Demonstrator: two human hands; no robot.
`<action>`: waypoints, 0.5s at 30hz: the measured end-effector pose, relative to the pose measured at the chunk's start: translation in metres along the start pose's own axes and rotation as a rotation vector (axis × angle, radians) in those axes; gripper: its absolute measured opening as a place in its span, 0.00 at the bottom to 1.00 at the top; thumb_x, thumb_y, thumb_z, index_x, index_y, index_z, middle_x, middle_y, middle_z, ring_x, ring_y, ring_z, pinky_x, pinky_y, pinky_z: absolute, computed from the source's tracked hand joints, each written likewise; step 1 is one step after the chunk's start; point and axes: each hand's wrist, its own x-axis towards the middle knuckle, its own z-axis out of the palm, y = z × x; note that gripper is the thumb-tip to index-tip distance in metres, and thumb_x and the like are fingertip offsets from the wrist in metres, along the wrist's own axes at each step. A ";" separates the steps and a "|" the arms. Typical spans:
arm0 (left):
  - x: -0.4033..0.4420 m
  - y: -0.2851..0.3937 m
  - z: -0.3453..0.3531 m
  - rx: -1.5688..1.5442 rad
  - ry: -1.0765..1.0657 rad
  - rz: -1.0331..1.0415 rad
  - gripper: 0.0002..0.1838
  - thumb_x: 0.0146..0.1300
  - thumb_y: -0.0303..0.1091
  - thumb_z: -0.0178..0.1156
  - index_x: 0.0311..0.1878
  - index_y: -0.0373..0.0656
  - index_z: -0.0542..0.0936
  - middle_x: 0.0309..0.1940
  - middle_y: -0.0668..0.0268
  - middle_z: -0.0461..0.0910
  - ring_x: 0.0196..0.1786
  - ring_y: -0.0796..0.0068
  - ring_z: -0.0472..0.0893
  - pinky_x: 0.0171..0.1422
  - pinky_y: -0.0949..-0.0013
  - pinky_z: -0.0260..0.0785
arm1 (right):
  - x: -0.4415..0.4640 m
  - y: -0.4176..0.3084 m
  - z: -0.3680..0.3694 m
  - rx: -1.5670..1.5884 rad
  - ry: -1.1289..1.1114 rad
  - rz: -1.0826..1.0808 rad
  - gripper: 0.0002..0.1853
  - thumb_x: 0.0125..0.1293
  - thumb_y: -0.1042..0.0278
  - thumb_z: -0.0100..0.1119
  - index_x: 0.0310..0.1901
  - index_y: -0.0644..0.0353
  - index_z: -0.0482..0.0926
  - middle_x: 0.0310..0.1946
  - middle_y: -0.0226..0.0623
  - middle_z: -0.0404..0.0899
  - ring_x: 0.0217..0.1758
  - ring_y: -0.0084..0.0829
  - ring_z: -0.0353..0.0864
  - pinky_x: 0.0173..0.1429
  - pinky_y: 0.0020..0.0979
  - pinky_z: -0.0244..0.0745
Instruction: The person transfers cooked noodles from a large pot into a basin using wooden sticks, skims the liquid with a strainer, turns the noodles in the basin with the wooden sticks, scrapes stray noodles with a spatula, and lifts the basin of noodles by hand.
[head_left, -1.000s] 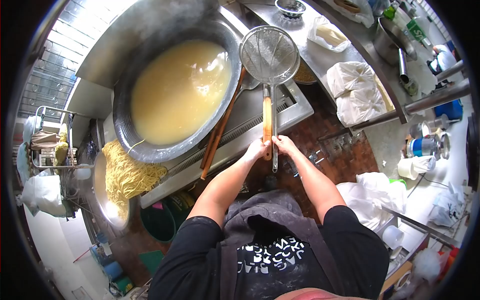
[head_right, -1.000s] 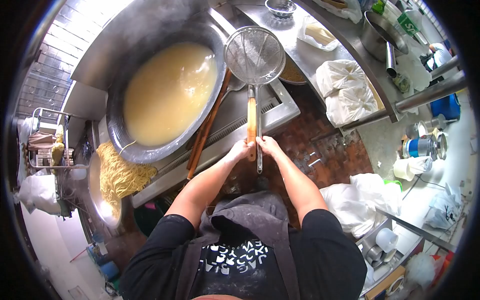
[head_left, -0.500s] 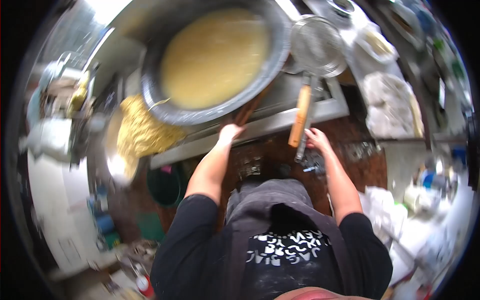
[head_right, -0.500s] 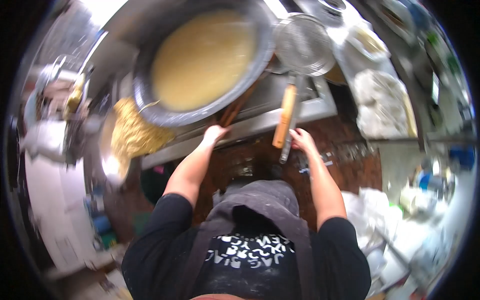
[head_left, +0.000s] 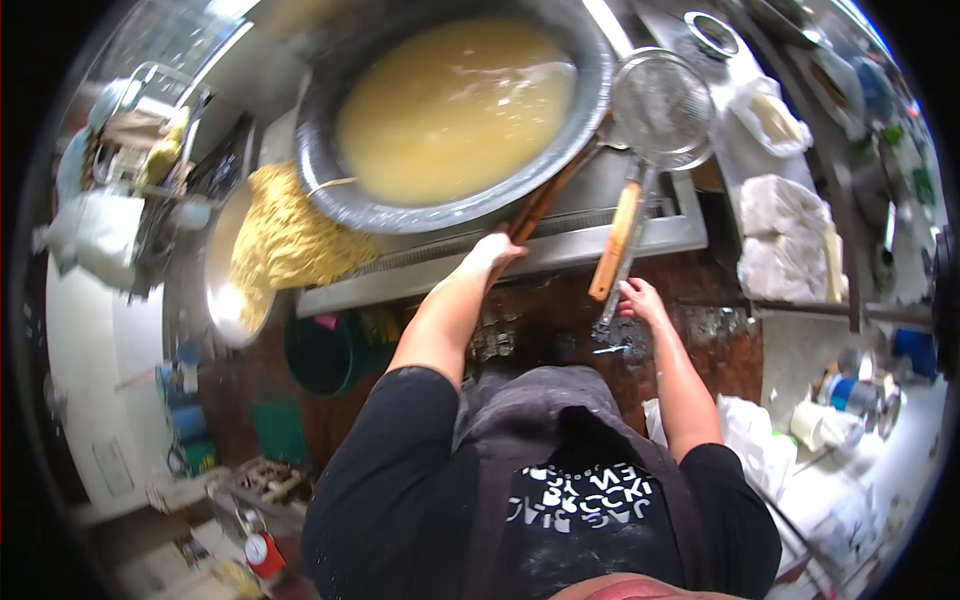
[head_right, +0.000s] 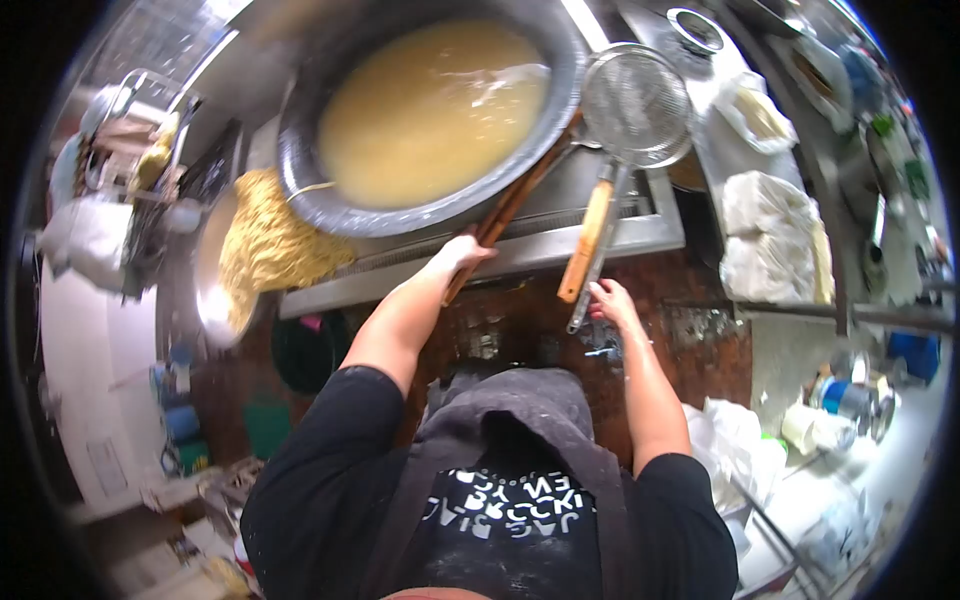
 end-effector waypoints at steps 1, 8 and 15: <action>-0.007 0.010 0.004 -0.078 0.086 0.040 0.46 0.48 0.54 0.73 0.65 0.36 0.69 0.52 0.41 0.81 0.57 0.50 0.81 0.63 0.58 0.73 | 0.000 0.001 0.000 -0.017 -0.005 -0.002 0.25 0.74 0.52 0.58 0.64 0.61 0.72 0.42 0.38 0.83 0.32 0.27 0.83 0.35 0.30 0.82; -0.002 0.039 -0.007 -0.143 -0.084 0.008 0.50 0.45 0.48 0.74 0.69 0.33 0.65 0.63 0.42 0.74 0.63 0.51 0.77 0.66 0.59 0.71 | -0.005 0.007 0.002 -0.032 0.002 0.034 0.26 0.74 0.53 0.57 0.65 0.62 0.70 0.43 0.40 0.83 0.34 0.30 0.84 0.35 0.32 0.82; 0.031 0.026 -0.010 -0.357 -0.232 -0.130 0.44 0.46 0.48 0.73 0.65 0.34 0.73 0.51 0.46 0.82 0.56 0.56 0.82 0.64 0.59 0.71 | -0.024 0.008 0.004 0.065 0.025 0.030 0.26 0.74 0.55 0.58 0.66 0.63 0.69 0.44 0.42 0.83 0.32 0.28 0.85 0.34 0.29 0.82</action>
